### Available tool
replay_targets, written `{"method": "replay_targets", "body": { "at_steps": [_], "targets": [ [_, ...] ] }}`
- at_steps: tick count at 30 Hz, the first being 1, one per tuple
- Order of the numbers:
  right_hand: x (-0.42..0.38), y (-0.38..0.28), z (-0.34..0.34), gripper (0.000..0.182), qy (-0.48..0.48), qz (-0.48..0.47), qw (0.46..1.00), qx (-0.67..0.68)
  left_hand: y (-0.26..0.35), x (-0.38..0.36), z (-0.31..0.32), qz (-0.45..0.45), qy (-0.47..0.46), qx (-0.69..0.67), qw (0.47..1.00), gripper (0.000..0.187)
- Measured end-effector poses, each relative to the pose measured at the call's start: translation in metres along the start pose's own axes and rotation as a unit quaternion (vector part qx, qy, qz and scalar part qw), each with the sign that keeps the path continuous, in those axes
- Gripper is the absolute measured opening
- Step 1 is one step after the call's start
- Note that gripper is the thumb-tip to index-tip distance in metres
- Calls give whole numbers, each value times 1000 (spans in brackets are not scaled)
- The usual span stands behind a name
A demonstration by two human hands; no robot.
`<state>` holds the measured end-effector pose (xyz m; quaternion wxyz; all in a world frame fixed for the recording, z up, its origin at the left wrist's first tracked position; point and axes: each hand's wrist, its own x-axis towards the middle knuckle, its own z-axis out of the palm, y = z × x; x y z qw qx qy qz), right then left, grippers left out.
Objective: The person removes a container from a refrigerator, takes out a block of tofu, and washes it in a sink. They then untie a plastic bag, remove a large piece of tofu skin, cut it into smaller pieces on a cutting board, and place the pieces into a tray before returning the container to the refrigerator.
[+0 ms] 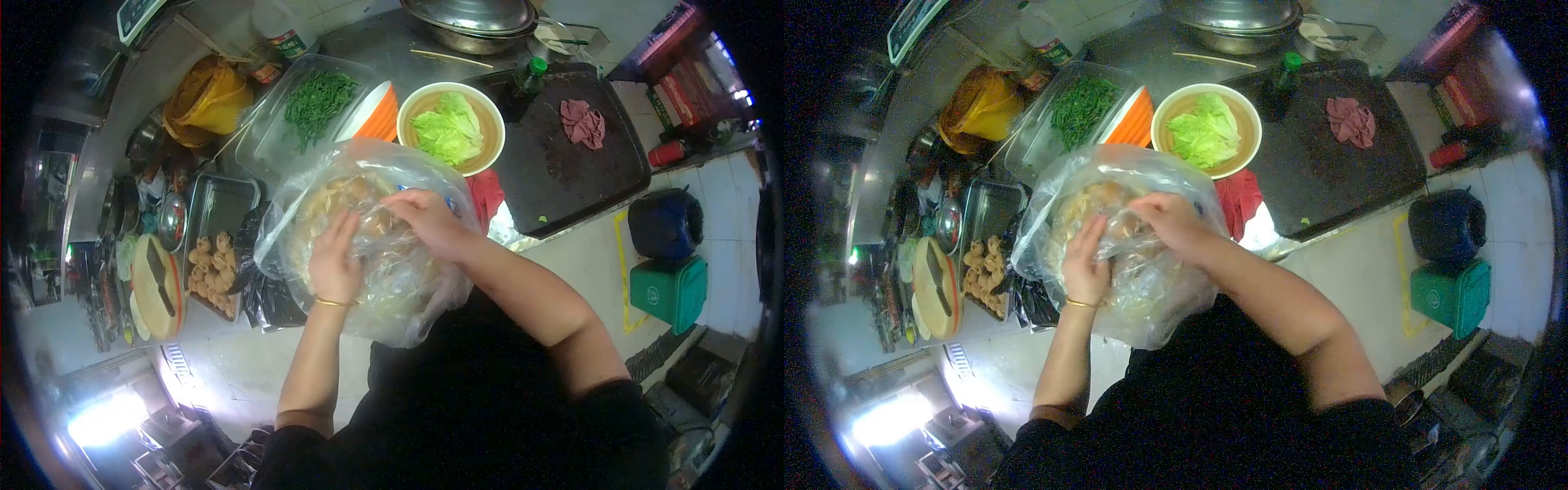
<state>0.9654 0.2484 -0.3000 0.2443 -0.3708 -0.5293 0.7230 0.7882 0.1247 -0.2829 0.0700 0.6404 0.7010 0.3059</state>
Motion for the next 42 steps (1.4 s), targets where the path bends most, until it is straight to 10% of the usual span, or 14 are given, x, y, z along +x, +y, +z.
{"method": "replay_targets", "body": {
  "at_steps": [3,7,22,26,31,34,37,42],
  "targets": [
    [-9,-9,-9,40,-21,26,999,0,-29,-5,2,-156,62,-169,971,31],
    [-27,0,-7,58,-81,-125,977,-155,-27,11,-14,-347,133,-481,794,20],
    [-32,-28,-1,57,55,-80,921,-377,-5,40,-39,-381,95,-574,718,22],
    [-27,-46,-29,61,65,-201,950,-229,20,75,-29,-229,-11,-519,824,36],
    [-72,-57,-51,76,-128,-238,826,-495,13,89,-65,62,-72,-225,970,42],
    [-117,-76,-50,84,-209,-161,812,-520,-3,79,-106,-91,-83,-130,984,44],
    [-135,-89,-43,89,-252,-71,771,-581,-5,65,-127,-89,17,-110,990,38],
    [-138,-86,-39,79,-306,-78,742,-591,-17,26,-104,13,-65,-136,988,24]
  ]
}}
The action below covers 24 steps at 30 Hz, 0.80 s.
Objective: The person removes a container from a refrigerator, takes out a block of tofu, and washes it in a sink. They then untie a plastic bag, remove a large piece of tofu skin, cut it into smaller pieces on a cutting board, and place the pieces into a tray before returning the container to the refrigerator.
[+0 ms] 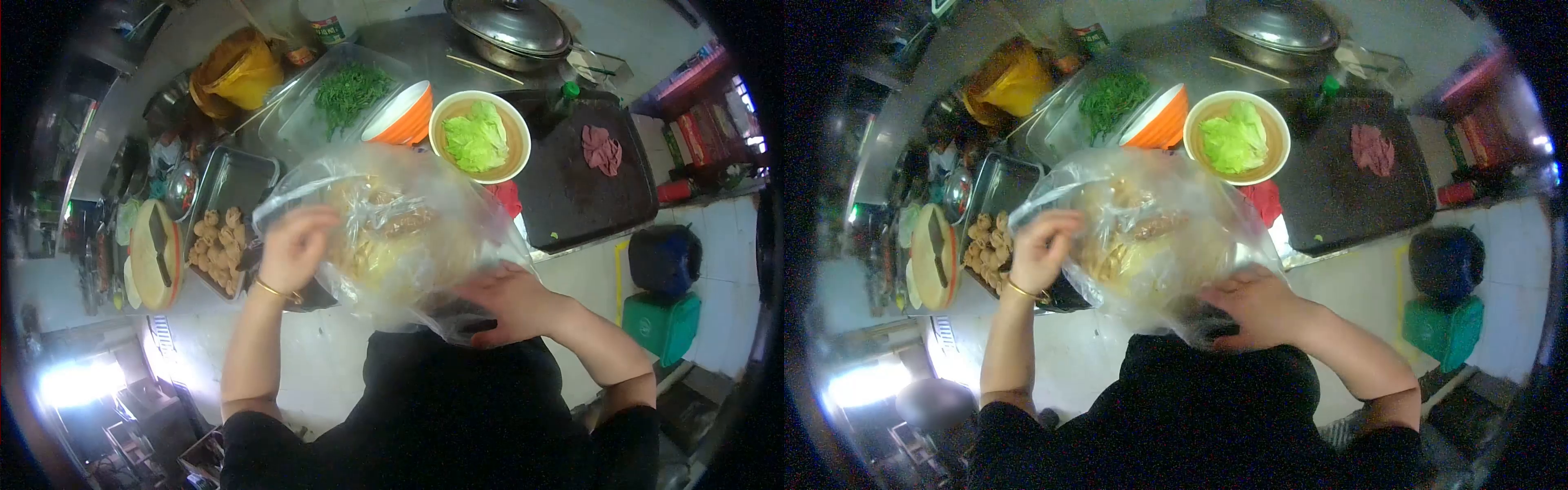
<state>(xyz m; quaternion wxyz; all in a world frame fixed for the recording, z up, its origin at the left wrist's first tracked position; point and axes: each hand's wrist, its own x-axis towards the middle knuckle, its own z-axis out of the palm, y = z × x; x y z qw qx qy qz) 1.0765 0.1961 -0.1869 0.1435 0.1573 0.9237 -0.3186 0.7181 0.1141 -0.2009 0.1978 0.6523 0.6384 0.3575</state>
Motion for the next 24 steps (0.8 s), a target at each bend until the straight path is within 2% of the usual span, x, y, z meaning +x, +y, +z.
{"method": "replay_targets", "body": {
  "at_steps": [2,5,8,9,11,13,15,16,17,20,21,24],
  "targets": [
    [2,1,3,70,-24,-25,999,32,10,-3,11,85,-48,151,984,21],
    [3,-7,-5,56,-77,8,997,8,5,-11,22,53,-38,295,953,17],
    [1,-7,-2,42,-120,18,991,-60,-9,-20,17,-64,-114,308,942,21],
    [-2,-5,3,37,-81,11,992,-99,-9,-24,15,-112,-72,264,955,24],
    [-6,-1,13,30,-5,-5,984,-176,5,-22,6,-162,-76,286,941,26],
    [-6,-5,9,29,94,-28,987,-125,19,-17,-2,-232,-102,293,922,21],
    [-3,-12,2,28,195,-56,976,-81,9,-20,1,-2,1,246,969,17],
    [0,-18,-2,28,244,-73,965,-61,12,-20,1,115,52,216,968,16],
    [3,-21,-7,28,293,-89,951,-42,20,-26,0,168,34,215,961,22],
    [8,-29,-18,24,424,-127,895,-65,58,-14,-7,239,128,314,910,29],
    [6,-32,-22,26,443,-138,884,-62,63,-8,-7,138,167,321,922,31],
    [1,-38,-28,29,497,-163,851,-46,40,4,-22,12,132,456,880,33]
  ]
}}
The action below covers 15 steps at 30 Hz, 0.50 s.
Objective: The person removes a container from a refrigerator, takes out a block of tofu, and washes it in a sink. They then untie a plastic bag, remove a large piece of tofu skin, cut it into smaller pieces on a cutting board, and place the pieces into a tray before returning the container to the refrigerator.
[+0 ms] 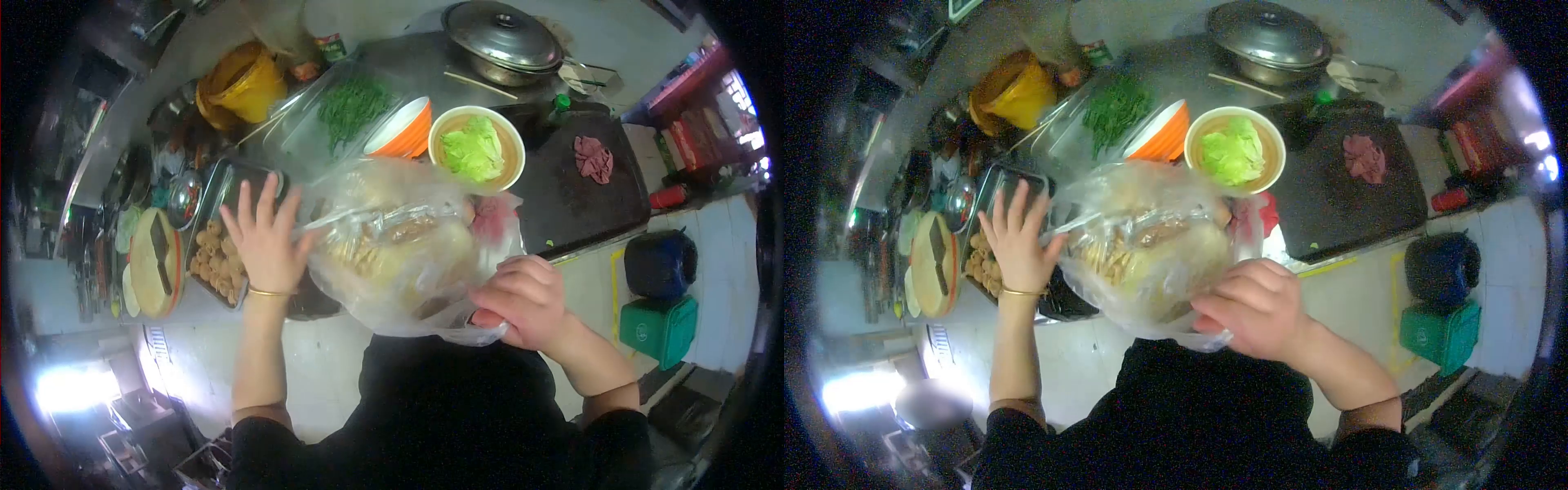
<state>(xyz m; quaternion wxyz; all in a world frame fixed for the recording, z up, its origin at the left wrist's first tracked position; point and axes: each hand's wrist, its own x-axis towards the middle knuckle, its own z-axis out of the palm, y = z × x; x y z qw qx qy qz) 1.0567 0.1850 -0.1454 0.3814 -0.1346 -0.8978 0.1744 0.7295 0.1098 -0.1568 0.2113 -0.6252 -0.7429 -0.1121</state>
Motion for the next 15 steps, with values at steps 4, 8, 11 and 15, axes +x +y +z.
{"method": "replay_targets", "body": {
  "at_steps": [4,8,11,15],
  "targets": [
    [-16,-20,-1,32,54,141,982,110,-38,-27,28,-11,-75,-406,911,34],
    [-18,-29,-5,37,19,117,986,121,4,-16,-7,-143,-150,-770,603,35],
    [4,-39,-18,44,-165,175,964,115,3,13,-15,-149,-169,-792,567,42],
    [22,-38,-20,50,-290,140,918,234,25,42,-7,-135,-166,-794,569,65]
  ]
}}
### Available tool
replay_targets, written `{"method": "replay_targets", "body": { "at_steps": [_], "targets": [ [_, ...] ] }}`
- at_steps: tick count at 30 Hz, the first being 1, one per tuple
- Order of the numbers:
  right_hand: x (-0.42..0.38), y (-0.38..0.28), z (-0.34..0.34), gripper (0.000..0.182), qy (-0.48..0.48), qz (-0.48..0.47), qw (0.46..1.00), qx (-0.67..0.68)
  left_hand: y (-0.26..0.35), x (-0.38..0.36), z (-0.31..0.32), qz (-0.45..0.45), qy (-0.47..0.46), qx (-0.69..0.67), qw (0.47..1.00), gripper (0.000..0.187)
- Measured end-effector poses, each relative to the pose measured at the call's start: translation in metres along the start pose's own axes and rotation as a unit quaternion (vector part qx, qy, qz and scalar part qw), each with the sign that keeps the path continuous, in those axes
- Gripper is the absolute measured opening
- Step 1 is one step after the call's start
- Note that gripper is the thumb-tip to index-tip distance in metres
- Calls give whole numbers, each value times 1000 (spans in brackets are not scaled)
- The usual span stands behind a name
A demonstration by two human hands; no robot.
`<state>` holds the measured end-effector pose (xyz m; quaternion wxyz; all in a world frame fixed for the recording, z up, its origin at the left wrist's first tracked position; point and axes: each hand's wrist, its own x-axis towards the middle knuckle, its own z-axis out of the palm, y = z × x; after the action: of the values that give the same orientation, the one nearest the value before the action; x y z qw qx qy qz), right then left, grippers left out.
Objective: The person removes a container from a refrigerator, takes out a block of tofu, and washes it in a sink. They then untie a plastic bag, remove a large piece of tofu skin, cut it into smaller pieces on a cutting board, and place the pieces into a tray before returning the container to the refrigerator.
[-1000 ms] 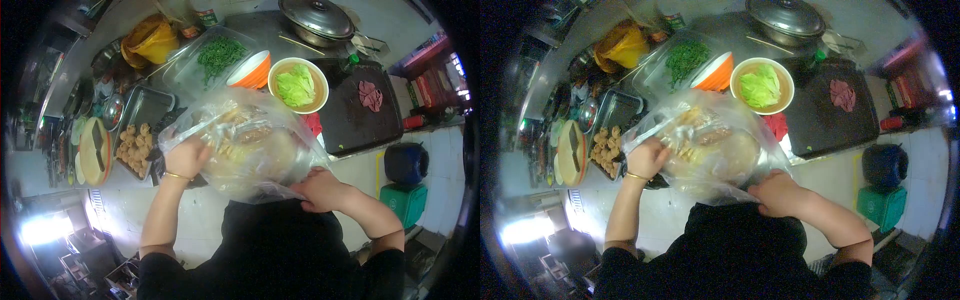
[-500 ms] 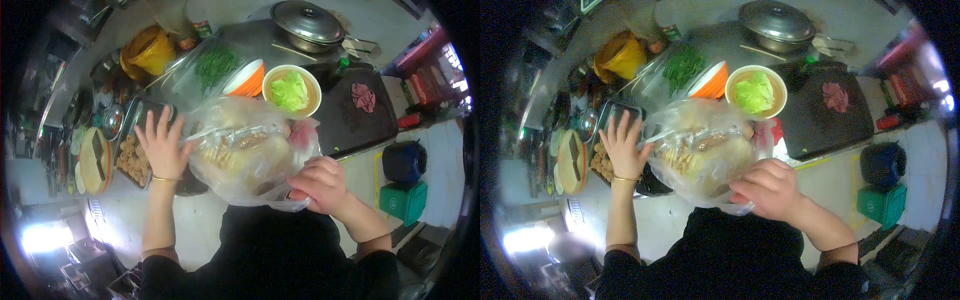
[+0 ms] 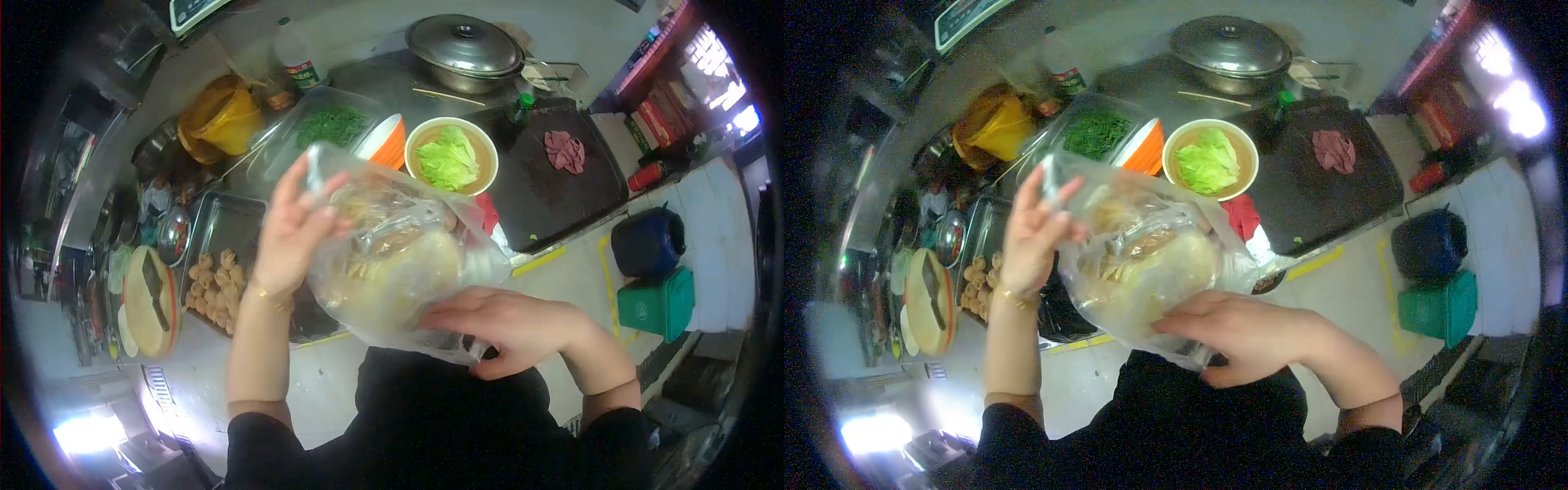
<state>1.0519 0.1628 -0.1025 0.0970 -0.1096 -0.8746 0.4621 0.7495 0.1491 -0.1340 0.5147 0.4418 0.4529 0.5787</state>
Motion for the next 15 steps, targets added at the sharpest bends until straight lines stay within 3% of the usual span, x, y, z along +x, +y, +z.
{"method": "replay_targets", "body": {
  "at_steps": [1,3,4,6,8,9,14,15],
  "targets": [
    [9,8,0,51,-13,-26,998,63,-20,9,8,91,0,72,993,71],
    [33,33,0,52,3,-29,989,145,-61,18,-21,-38,-97,373,922,80],
    [48,51,2,52,31,-6,986,165,-60,17,-18,-64,-113,503,854,81],
    [82,90,10,39,82,39,992,90,-60,16,-8,-118,-136,727,663,84],
    [111,108,16,30,70,153,984,58,-73,12,-28,-33,-54,754,653,87],
    [124,126,23,30,84,118,989,13,-82,12,-38,8,-13,764,646,89],
    [180,197,48,34,114,-11,980,-165,-104,12,-65,-75,-36,736,672,74],
    [188,207,45,34,107,20,966,-236,-110,11,-66,-87,-48,726,680,72]
  ]
}}
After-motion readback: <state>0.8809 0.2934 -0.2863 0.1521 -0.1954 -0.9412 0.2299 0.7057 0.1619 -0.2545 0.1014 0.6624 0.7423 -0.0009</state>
